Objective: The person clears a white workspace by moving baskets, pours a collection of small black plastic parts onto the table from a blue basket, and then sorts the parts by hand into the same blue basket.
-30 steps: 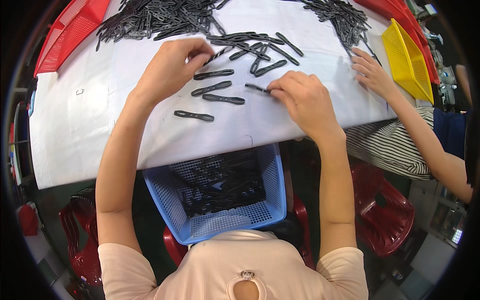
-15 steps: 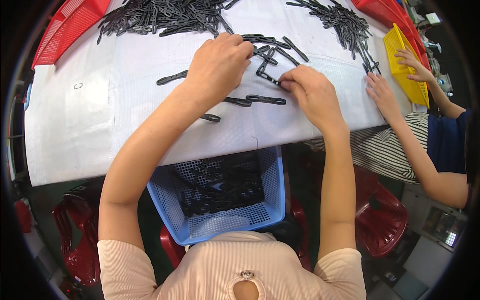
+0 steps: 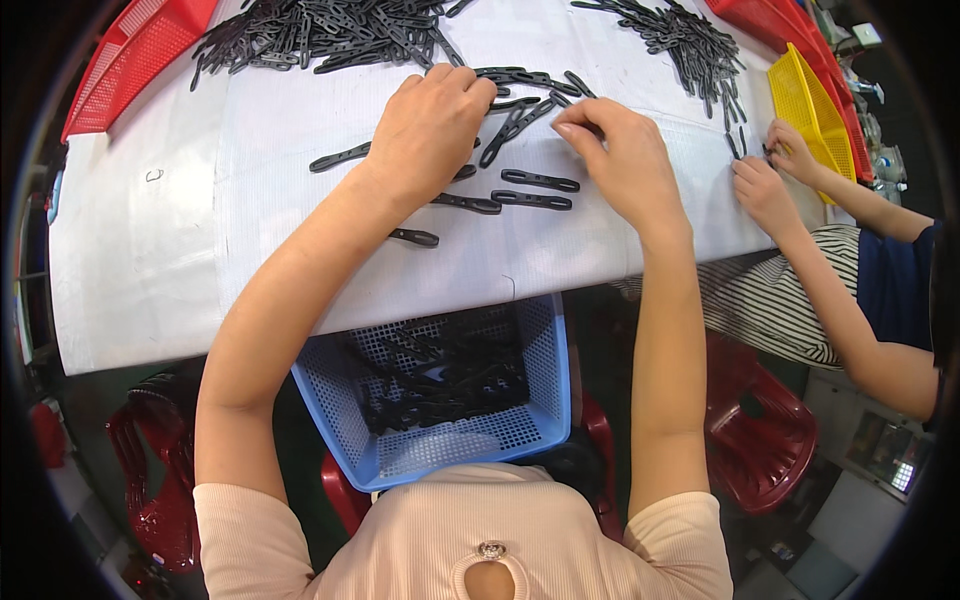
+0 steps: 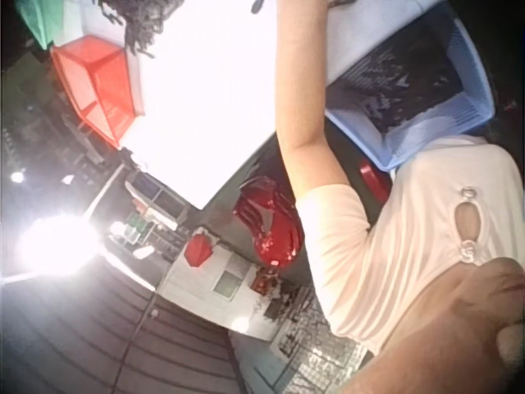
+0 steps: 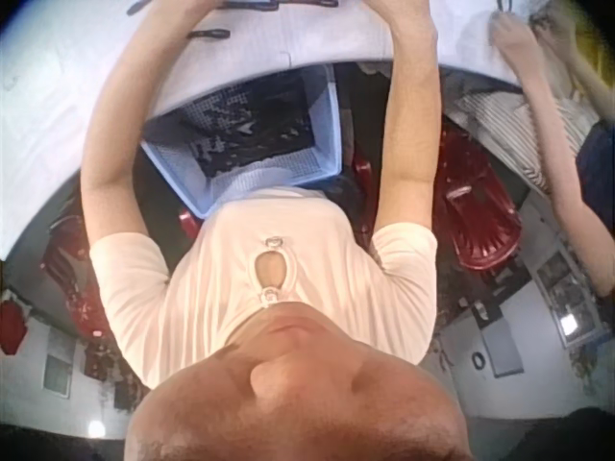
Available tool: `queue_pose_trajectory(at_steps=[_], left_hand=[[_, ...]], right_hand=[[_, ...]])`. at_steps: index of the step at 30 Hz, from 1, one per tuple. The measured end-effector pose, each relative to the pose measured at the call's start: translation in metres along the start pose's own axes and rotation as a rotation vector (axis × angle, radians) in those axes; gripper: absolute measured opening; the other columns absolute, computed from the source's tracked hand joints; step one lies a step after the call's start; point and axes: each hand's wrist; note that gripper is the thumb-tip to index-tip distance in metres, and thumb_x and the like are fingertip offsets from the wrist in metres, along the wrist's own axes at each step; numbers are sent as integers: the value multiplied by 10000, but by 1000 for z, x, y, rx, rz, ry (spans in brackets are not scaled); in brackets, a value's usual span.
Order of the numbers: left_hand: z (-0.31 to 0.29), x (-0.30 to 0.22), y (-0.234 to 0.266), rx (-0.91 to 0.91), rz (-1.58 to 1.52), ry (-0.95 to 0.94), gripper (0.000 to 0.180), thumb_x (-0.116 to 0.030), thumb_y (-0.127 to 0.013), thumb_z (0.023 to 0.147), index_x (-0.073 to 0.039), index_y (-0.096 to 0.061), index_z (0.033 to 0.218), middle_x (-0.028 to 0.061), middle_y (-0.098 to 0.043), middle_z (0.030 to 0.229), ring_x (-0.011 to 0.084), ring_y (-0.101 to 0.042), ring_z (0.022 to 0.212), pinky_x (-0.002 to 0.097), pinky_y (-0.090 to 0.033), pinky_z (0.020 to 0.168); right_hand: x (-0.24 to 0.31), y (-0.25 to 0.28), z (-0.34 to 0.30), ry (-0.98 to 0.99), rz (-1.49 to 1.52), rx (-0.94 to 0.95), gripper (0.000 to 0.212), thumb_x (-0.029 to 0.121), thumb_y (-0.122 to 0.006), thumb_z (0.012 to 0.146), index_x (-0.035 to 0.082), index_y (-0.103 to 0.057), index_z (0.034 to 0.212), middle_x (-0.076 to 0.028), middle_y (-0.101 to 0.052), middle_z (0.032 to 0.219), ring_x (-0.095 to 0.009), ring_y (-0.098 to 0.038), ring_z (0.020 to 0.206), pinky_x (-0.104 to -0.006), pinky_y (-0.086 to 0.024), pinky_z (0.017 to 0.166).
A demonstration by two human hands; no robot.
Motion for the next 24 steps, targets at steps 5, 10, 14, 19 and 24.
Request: queue_pose_trajectory(at_steps=[5, 10, 14, 19, 24], left_hand=[[-3, -3, 16, 99, -61, 87, 90, -105, -587, 824, -56, -639, 878, 67, -611, 856, 262, -577, 841, 376, -475, 711], [-17, 4, 37, 93, -29, 139, 107, -119, -626, 806, -65, -645, 896, 67, -607, 862, 266, -568, 831, 373, -465, 717], [-21, -20, 38, 10, -78, 77, 154, -112, -658, 784, -58, -637, 927, 68, -608, 879, 256, -562, 852, 363, -458, 730], [-21, -36, 25, 121, -8, 45, 265, -77, -637, 784, -48, -585, 1043, 61, -606, 883, 224, -563, 883, 330, -435, 759], [-19, -31, 23, 93, 25, 24, 201, -15, -580, 758, -40, -591, 957, 73, -604, 878, 237, -565, 882, 340, -442, 752]], right_hand=[[-1, -3, -1, 104, 47, -30, 128, 106, -651, 780, 115, -681, 904, -57, -611, 845, -240, -620, 794, -349, -487, 700], [-6, -7, 11, 150, -153, -45, 166, 86, -672, 765, 92, -674, 931, -50, -587, 872, -206, -595, 764, -310, -470, 690], [-4, -3, 6, 191, -211, -12, 125, 123, -679, 757, 101, -667, 879, -49, -587, 846, -232, -602, 840, -361, -488, 715], [0, 0, -14, 208, -309, -40, 89, 136, -673, 766, 90, -669, 842, -51, -598, 798, -242, -599, 852, -366, -476, 712], [-4, 11, -17, 18, -49, 107, 108, 152, -671, 777, 76, -658, 852, -61, -618, 808, -253, -614, 795, -380, -470, 689]])
Point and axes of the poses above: each hand's wrist, its own z-axis towards the middle knuckle, its own y-axis out of the back of the hand, x = y × z
